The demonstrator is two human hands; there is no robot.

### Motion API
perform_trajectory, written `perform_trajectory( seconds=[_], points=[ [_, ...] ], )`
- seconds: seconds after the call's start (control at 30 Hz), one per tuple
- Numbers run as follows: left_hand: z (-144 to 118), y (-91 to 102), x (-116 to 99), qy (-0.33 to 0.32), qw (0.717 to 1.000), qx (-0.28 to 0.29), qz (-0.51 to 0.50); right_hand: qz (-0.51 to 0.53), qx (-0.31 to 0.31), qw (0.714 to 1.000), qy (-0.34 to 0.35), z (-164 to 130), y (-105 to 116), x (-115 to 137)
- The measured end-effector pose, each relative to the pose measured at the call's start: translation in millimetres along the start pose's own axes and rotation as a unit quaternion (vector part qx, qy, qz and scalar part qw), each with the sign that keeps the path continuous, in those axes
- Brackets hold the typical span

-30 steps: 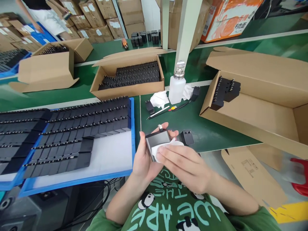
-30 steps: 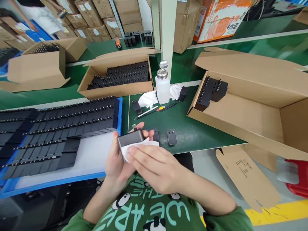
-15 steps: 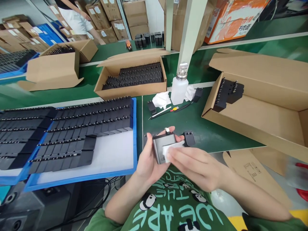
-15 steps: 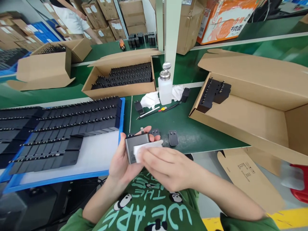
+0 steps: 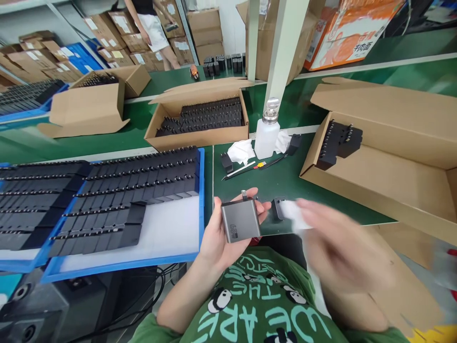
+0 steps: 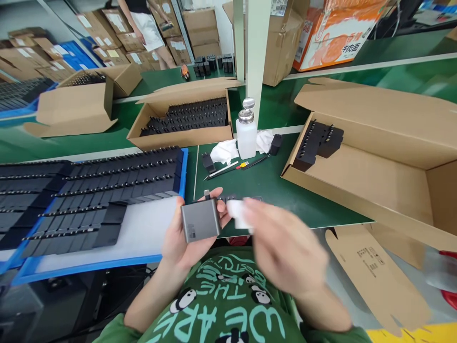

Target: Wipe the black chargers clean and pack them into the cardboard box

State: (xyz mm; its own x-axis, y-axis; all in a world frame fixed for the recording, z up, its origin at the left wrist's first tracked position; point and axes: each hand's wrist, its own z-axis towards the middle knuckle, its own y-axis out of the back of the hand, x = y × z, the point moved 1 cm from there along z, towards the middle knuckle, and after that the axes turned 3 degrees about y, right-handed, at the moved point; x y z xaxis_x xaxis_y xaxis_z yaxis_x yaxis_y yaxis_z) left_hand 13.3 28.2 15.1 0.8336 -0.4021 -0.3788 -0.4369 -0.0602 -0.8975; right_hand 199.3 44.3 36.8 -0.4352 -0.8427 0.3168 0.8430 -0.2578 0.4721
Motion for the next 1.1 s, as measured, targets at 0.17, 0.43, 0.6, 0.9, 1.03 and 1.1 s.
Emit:
perform_trajectory(
  seconds=[0.17, 0.43, 0.6, 0.9, 1.03, 1.1],
  points=[
    [1, 1.2, 2, -0.010, 1.000, -0.018, -0.005, 0.039, 0.098, 0.989, 0.103, -5, -34, 23],
    [-2, 0.5, 8, -0.001, 1.000, -0.010, -0.022, 0.069, 0.140, 0.977, 0.147, -16, -20, 9],
    [-1, 1.0, 10, 0.020, 0.998, -0.015, -0.049, 0.042, 0.157, 0.977, 0.135, -29, -24, 9],
    [10, 3.0, 11, 0.012, 1.000, -0.015, -0.018, 0.040, 0.041, 0.982, 0.180, -29, -44, -8],
    [2, 1.3, -5, -0.092, 0.990, -0.070, 0.076, 0.156, 0.063, 0.983, 0.076, -49, -6, -7],
    [1, 3.4, -17, -0.198, 0.956, -0.073, 0.204, 0.168, -0.002, 0.983, -0.078, -67, 23, -14]
  ],
)
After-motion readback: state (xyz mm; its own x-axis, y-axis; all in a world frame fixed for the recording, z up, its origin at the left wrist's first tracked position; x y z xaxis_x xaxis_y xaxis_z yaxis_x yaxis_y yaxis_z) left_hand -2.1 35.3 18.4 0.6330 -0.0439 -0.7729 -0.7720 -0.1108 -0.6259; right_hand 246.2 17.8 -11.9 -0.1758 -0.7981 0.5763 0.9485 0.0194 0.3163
